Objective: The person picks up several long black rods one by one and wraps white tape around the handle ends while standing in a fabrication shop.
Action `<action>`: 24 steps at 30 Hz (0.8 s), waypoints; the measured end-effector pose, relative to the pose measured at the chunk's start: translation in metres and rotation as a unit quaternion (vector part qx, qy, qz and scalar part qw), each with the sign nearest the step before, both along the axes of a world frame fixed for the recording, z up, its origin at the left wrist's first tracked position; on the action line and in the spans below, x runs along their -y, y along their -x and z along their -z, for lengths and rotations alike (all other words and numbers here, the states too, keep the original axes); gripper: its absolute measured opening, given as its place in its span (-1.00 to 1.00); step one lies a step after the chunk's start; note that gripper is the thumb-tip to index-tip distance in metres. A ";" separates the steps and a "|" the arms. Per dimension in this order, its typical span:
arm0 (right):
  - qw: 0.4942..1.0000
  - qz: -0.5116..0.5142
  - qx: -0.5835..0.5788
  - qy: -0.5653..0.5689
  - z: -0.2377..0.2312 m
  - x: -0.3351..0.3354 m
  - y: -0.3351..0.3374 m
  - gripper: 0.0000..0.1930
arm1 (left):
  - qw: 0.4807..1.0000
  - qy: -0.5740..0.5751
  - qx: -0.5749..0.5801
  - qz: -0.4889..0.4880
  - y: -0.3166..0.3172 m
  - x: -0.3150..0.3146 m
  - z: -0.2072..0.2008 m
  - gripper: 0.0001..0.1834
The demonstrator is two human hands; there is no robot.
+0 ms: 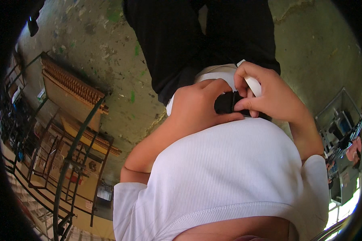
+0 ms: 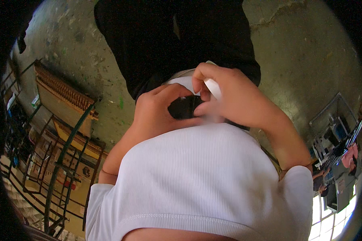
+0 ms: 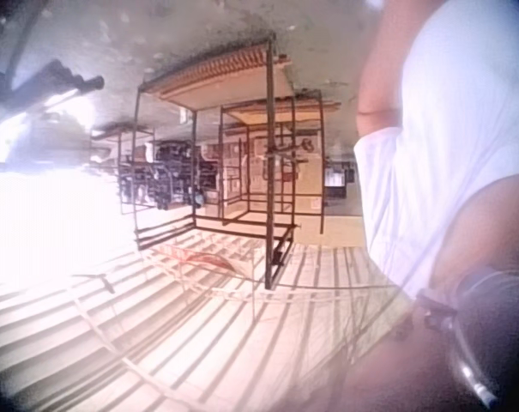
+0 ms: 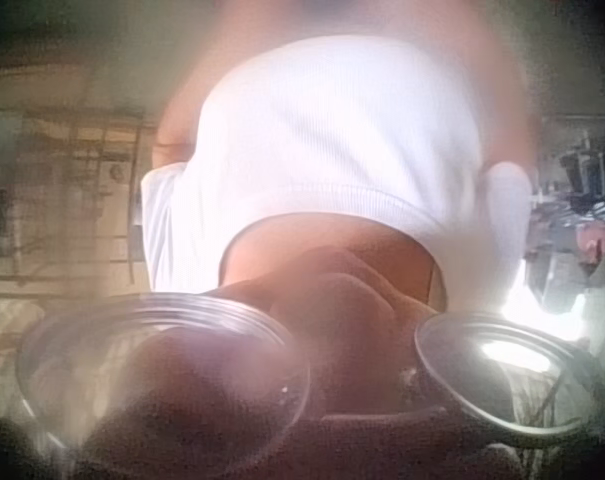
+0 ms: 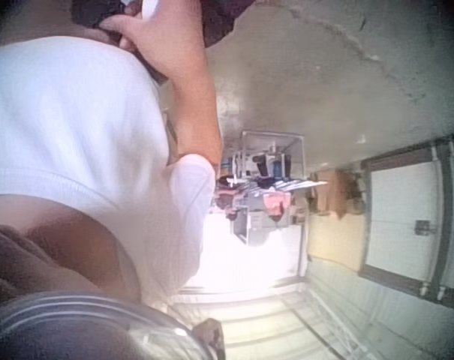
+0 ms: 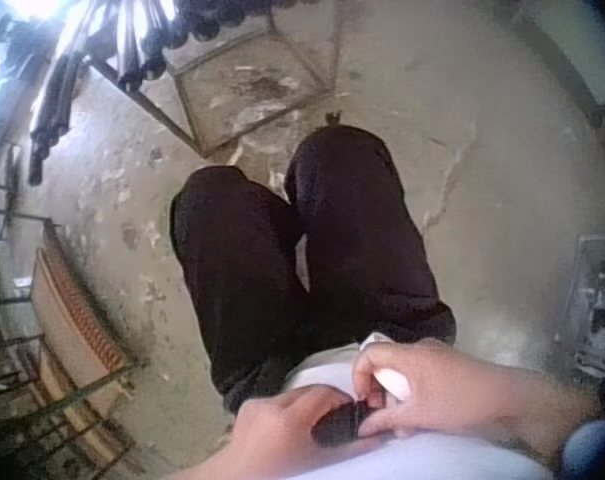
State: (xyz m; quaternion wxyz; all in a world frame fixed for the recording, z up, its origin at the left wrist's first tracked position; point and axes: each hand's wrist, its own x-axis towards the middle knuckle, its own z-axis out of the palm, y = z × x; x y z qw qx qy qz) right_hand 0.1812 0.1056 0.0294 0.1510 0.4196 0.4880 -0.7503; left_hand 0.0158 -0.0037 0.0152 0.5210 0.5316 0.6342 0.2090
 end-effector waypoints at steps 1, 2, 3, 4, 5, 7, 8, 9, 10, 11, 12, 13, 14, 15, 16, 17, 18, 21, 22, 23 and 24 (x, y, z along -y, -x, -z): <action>0.999 0.028 -0.011 0.029 0.001 -0.001 -0.002 -0.74 | 1.000 0.000 0.014 -0.004 0.001 0.000 -0.001 -0.46; 0.997 0.056 -0.023 0.058 0.003 -0.001 -0.003 -0.75 | 1.000 -0.001 0.027 -0.008 0.002 -0.001 -0.002 -0.46; 0.992 0.083 -0.035 0.088 0.003 -0.001 -0.005 -0.75 | 0.999 -0.009 0.039 -0.007 0.003 -0.001 -0.001 -0.47; 0.991 0.094 -0.044 0.081 0.003 -0.001 -0.006 -0.75 | 0.999 -0.017 0.051 -0.007 0.004 -0.003 0.001 -0.47; 0.990 0.105 -0.054 0.073 0.002 -0.003 -0.008 -0.74 | 0.998 -0.025 0.062 -0.007 0.005 -0.004 0.003 -0.48; 0.987 0.121 -0.091 0.057 0.002 -0.003 -0.011 -0.72 | 0.998 -0.020 0.063 0.023 0.006 -0.007 0.002 -0.48; 0.984 0.132 -0.103 0.063 0.004 -0.001 -0.012 -0.71 | 0.997 -0.017 0.063 0.039 0.007 -0.008 0.002 -0.47; 0.981 0.141 -0.115 0.069 0.005 0.001 -0.013 -0.71 | 0.996 -0.015 0.072 0.048 0.007 -0.008 0.004 -0.47; 0.978 0.152 -0.126 0.074 0.007 0.004 -0.014 -0.70 | 0.995 -0.013 0.080 0.058 0.007 -0.007 0.006 -0.46; 0.971 0.173 -0.142 0.083 0.010 0.010 -0.018 -0.70 | 0.994 -0.011 0.089 0.069 0.006 -0.006 0.010 -0.45; 0.964 0.192 -0.159 0.093 0.014 0.016 -0.024 -0.69 | 0.992 -0.001 0.104 0.068 0.006 -0.003 0.014 -0.45; 0.956 0.211 -0.177 0.102 0.018 0.021 -0.027 -0.69 | 0.990 0.009 0.119 0.068 0.005 0.001 0.020 -0.44; 0.946 0.232 -0.190 0.122 0.022 0.026 -0.028 -0.69 | 0.988 0.019 0.134 0.069 0.005 0.002 0.022 -0.44; 0.935 0.258 -0.202 0.139 0.024 0.030 -0.030 -0.69 | 0.988 0.021 0.140 0.068 0.005 0.001 0.023 -0.44; 0.922 0.283 -0.214 0.156 0.025 0.033 -0.032 -0.69 | 0.987 0.024 0.146 0.067 0.005 0.001 0.023 -0.44; 0.934 0.268 -0.200 0.127 0.025 0.033 -0.032 -0.70 | 0.986 0.026 0.152 0.065 0.004 0.000 0.023 -0.44; 0.944 0.251 -0.188 0.100 0.027 0.032 -0.031 -0.71 | 0.991 0.010 0.118 0.064 0.004 -0.001 0.021 -0.45; 0.980 0.149 -0.121 -0.045 0.016 0.022 -0.023 -0.75 | 0.998 -0.012 0.026 0.064 0.002 -0.003 0.013 -0.47; 0.985 0.106 -0.092 -0.104 0.009 0.016 -0.019 -0.77 | 0.997 -0.002 0.002 0.073 0.001 -0.004 0.011 -0.48; 0.989 0.080 -0.062 -0.103 0.005 0.014 -0.017 -0.77 | 0.996 0.007 -0.022 0.080 0.000 -0.005 0.010 -0.49; 0.991 0.060 -0.043 -0.112 0.000 0.013 -0.014 -0.77 | 0.997 -0.004 -0.029 0.071 -0.001 -0.004 0.009 -0.49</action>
